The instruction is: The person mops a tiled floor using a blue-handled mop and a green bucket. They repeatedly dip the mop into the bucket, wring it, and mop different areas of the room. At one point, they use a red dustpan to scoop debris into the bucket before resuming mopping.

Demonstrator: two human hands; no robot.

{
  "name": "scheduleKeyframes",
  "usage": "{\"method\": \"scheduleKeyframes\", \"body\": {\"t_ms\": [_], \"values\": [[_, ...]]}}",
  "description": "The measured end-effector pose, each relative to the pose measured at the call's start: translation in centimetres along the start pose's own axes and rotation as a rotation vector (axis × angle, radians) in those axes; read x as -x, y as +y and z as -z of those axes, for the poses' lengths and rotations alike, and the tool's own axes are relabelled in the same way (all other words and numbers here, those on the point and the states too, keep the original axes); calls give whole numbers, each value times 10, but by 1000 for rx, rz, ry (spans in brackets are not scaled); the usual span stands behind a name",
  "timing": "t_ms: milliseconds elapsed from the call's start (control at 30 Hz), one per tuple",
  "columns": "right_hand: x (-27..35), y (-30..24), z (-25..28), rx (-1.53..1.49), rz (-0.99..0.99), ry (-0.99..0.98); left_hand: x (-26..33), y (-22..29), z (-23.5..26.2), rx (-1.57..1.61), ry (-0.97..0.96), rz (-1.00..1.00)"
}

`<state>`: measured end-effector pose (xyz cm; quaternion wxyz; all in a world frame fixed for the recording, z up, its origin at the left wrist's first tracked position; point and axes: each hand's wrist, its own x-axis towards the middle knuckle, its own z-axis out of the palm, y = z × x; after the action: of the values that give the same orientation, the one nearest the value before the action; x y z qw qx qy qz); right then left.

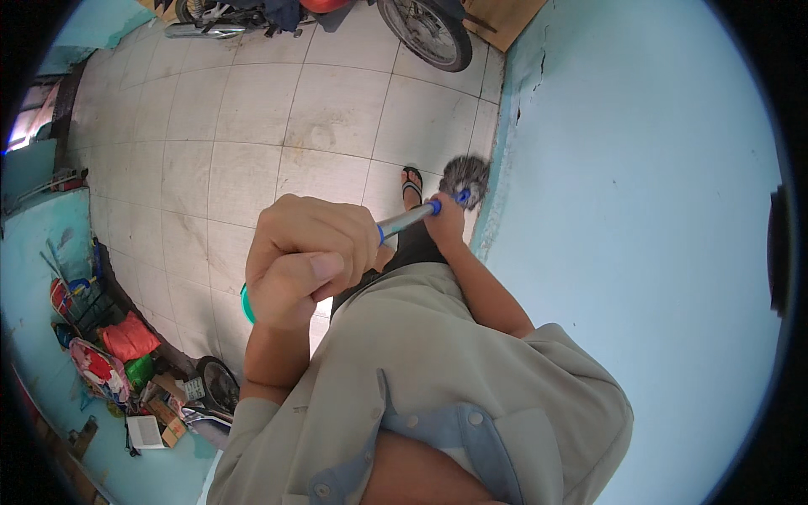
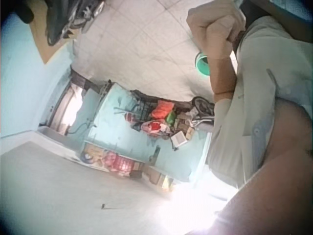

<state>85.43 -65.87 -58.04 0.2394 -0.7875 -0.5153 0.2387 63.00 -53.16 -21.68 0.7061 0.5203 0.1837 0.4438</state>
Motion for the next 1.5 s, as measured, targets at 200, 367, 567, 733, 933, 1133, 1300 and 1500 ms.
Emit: {"method": "scheduleKeyframes", "body": {"t_ms": [200, 367, 567, 733, 933, 1133, 1300, 1500], "values": [[9, -10, 5, -92, 89, 0, 12, 14, -1, 11, -40, 83], [-61, -7, 10, -106, 138, 41, -13, 6, -5, -104, -150, -6], [-203, 54, 5, -37, 287, -6, -51, -50, -2, -230, -152, 11], [-292, 97, 3, -142, 351, -46, -50, -141, -4, -301, -19, -43], [-278, 101, -25, 33, 376, -164, 5, -151, 5, -287, 114, -34], [-125, 30, -99, -71, 443, -257, 150, -62, 16, -337, 273, -14], [33, -99, -169, -225, 391, -368, 270, 59, 28, -421, 452, -61], [144, -235, -217, -134, 637, -588, 352, 136, 35, -572, 383, -242]]}}
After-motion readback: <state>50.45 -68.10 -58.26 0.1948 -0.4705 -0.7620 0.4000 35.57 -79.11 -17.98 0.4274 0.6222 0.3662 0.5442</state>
